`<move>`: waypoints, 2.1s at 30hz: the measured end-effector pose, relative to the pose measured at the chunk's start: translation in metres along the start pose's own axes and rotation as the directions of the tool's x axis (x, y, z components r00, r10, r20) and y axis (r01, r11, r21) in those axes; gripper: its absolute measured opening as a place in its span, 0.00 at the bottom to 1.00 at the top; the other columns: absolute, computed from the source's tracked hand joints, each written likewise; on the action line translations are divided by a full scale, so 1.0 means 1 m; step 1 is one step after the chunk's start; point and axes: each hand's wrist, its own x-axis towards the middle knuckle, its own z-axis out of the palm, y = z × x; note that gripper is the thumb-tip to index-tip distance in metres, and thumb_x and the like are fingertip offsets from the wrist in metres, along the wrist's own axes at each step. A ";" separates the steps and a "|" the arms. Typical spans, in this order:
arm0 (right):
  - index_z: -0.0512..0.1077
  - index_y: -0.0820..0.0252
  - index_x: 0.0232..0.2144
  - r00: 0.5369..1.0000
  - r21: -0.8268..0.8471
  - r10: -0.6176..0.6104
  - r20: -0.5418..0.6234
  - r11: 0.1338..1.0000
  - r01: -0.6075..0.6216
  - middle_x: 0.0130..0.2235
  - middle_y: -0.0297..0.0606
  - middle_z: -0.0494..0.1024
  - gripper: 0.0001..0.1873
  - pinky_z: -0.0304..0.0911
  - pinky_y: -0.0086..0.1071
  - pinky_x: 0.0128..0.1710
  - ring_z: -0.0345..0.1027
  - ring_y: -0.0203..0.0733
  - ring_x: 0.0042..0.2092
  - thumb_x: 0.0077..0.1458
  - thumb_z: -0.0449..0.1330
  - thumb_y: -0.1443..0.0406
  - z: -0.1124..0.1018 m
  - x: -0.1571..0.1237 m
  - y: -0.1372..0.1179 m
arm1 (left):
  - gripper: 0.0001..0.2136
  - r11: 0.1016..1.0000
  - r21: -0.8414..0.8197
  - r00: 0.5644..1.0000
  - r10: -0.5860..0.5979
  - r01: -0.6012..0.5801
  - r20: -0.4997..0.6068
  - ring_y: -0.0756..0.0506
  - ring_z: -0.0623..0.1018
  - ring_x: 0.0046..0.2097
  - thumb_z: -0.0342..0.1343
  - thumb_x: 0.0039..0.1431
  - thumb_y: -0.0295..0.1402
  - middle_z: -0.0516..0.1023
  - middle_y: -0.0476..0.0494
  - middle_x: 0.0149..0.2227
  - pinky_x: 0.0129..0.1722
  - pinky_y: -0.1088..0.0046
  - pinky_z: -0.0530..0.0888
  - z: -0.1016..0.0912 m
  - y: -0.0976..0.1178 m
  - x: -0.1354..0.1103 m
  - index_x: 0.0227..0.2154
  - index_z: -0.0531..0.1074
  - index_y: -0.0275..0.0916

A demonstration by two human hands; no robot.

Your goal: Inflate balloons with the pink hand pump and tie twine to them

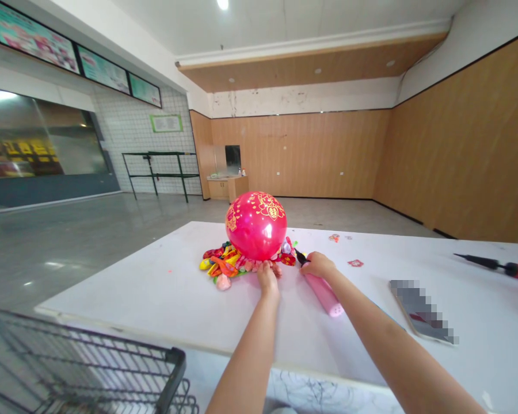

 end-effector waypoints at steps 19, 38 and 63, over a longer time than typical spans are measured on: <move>0.70 0.56 0.50 0.994 -0.345 -0.099 -0.054 0.936 0.075 0.50 0.52 0.74 0.20 0.62 0.40 0.44 0.70 0.54 0.50 0.55 0.54 0.68 -0.005 -0.037 0.009 | 0.09 0.999 0.040 1.000 0.011 -0.011 0.008 0.53 0.66 0.16 0.51 0.50 0.38 0.67 0.53 0.15 0.17 0.80 0.60 0.002 0.004 -0.005 0.23 0.60 0.40; 0.72 0.57 0.21 0.845 0.562 -0.471 -0.253 0.639 0.525 0.25 0.36 0.75 0.15 0.63 0.30 0.33 0.67 0.40 0.30 0.56 0.54 0.60 0.042 -0.045 -0.014 | 0.17 0.990 0.101 0.964 0.073 -0.102 0.256 0.53 0.62 0.15 0.58 0.53 0.44 0.63 0.53 0.14 0.16 0.78 0.56 0.016 0.007 -0.027 0.20 0.62 0.39; 0.72 0.60 0.28 0.999 0.970 0.026 0.041 0.239 -0.046 0.23 0.29 0.75 0.15 0.60 0.28 0.25 0.67 0.35 0.26 0.32 0.68 0.64 0.015 -0.037 0.002 | 0.14 0.938 0.342 0.793 -0.161 -0.063 0.588 0.52 0.59 0.15 0.58 0.55 0.36 0.62 0.51 0.12 0.17 0.76 0.53 0.033 0.006 -0.050 0.18 0.64 0.39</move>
